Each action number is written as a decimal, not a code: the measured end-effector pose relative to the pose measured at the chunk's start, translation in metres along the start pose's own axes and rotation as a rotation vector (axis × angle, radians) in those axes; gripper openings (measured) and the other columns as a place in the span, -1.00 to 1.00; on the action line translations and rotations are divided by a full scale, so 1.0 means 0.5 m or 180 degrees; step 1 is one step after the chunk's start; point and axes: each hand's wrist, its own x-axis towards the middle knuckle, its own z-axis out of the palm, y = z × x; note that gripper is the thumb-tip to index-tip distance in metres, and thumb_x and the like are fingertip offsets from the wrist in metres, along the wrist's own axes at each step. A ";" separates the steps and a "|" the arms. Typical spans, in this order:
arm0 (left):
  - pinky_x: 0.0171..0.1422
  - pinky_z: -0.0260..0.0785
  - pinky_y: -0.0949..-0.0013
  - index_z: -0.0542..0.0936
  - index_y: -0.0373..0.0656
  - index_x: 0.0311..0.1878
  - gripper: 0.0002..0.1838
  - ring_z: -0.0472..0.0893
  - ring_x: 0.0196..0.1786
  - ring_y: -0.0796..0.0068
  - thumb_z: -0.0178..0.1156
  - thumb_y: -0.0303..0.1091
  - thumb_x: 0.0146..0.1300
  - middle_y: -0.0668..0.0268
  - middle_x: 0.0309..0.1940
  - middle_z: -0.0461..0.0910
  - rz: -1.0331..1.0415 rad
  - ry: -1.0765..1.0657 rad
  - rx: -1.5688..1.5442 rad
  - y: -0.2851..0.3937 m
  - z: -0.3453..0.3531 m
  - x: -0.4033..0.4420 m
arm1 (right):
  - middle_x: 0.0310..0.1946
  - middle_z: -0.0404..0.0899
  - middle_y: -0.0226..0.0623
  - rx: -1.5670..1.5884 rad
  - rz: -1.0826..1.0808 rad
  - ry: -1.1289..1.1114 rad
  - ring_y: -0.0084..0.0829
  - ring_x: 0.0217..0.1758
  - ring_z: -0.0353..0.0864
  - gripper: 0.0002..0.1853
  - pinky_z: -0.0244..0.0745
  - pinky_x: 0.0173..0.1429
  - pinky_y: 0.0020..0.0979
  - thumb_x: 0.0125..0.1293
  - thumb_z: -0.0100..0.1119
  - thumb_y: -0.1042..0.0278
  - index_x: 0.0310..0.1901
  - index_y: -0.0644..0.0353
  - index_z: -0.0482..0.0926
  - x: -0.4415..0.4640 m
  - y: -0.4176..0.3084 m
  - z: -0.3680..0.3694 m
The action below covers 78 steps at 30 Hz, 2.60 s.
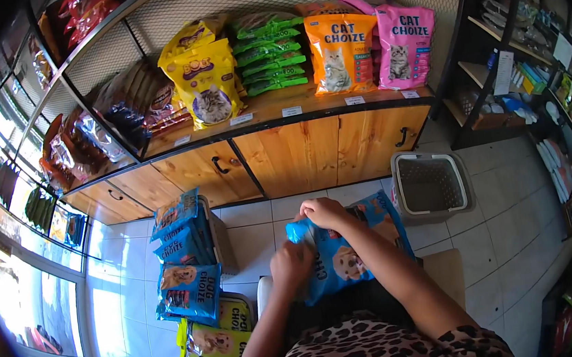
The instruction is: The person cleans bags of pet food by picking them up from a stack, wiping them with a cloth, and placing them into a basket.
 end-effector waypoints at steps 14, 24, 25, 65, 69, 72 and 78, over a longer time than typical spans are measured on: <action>-0.37 0.41 0.17 0.60 -0.26 -0.42 -0.68 0.56 -0.43 0.10 0.04 -0.20 0.28 0.11 -0.39 0.59 0.0204 0.0837 0.0177 0.030 -0.008 0.063 | -0.25 0.70 -0.31 0.0122 0.0006 -0.0050 -0.17 -0.23 0.62 -0.76 0.47 -0.17 -0.24 0.31 -0.06 0.21 -0.22 0.02 0.63 0.010 -0.019 0.020; -0.19 0.45 0.25 0.64 -0.21 -0.23 -0.52 0.58 -0.38 0.24 -0.06 0.03 0.41 0.16 -0.36 0.63 0.0522 -0.1577 -0.2036 0.009 -0.093 -0.125 | -0.17 0.67 -0.35 0.1527 -0.0645 0.0317 -0.27 -0.15 0.62 -0.68 0.48 -0.07 -0.28 0.43 -0.11 0.13 -0.14 0.10 0.62 -0.005 -0.017 0.006; -0.08 0.43 0.28 0.62 -0.25 -0.13 -0.46 0.58 -0.27 0.30 -0.13 0.07 0.44 0.13 -0.27 0.62 -0.0228 -0.1452 -0.3014 0.004 -0.093 -0.115 | -0.15 0.67 -0.37 0.2000 -0.0860 0.0488 -0.28 -0.12 0.62 -0.66 0.48 -0.05 -0.29 0.44 -0.13 0.12 -0.13 0.11 0.62 -0.008 -0.016 0.011; 0.47 -0.09 -0.21 0.16 -0.07 0.49 -0.28 0.03 0.49 -0.29 0.02 -0.19 0.25 -0.24 0.46 -0.01 0.0420 0.0730 -0.0449 0.023 0.128 -0.038 | -0.32 0.55 -0.09 -0.1142 0.0702 0.0654 -0.13 -0.34 0.53 -0.83 0.50 -0.29 -0.16 0.20 0.10 0.35 -0.38 0.21 0.64 -0.135 0.056 -0.148; 0.48 -0.10 -0.19 0.16 -0.07 0.50 -0.29 0.02 0.49 -0.28 0.01 -0.19 0.26 -0.25 0.46 -0.02 0.0336 0.0689 -0.0388 0.021 0.118 -0.040 | -0.31 0.58 -0.10 -0.0758 0.0970 0.1554 -0.11 -0.30 0.56 -0.83 0.51 -0.29 -0.16 0.16 0.13 0.35 -0.31 0.21 0.67 -0.155 0.128 -0.235; 0.48 -0.10 -0.18 0.15 -0.07 0.50 -0.29 0.02 0.49 -0.28 0.01 -0.19 0.26 -0.26 0.46 -0.02 0.0322 0.0536 -0.0350 0.024 0.122 -0.053 | -0.24 0.60 -0.12 -0.0620 -0.0520 0.1371 -0.21 -0.22 0.57 -0.78 0.50 -0.15 -0.21 0.11 0.19 0.34 -0.22 0.19 0.68 -0.170 0.025 -0.141; 0.48 -0.10 -0.17 0.14 -0.06 0.50 -0.28 0.02 0.49 -0.28 0.01 -0.19 0.26 -0.26 0.47 -0.03 0.0475 0.0575 -0.0382 0.033 0.113 -0.025 | -0.28 0.52 -0.22 -0.0559 -0.0923 0.0789 -0.31 -0.27 0.49 -0.82 0.46 -0.17 -0.32 0.09 0.23 0.43 -0.23 0.13 0.67 -0.155 0.074 -0.133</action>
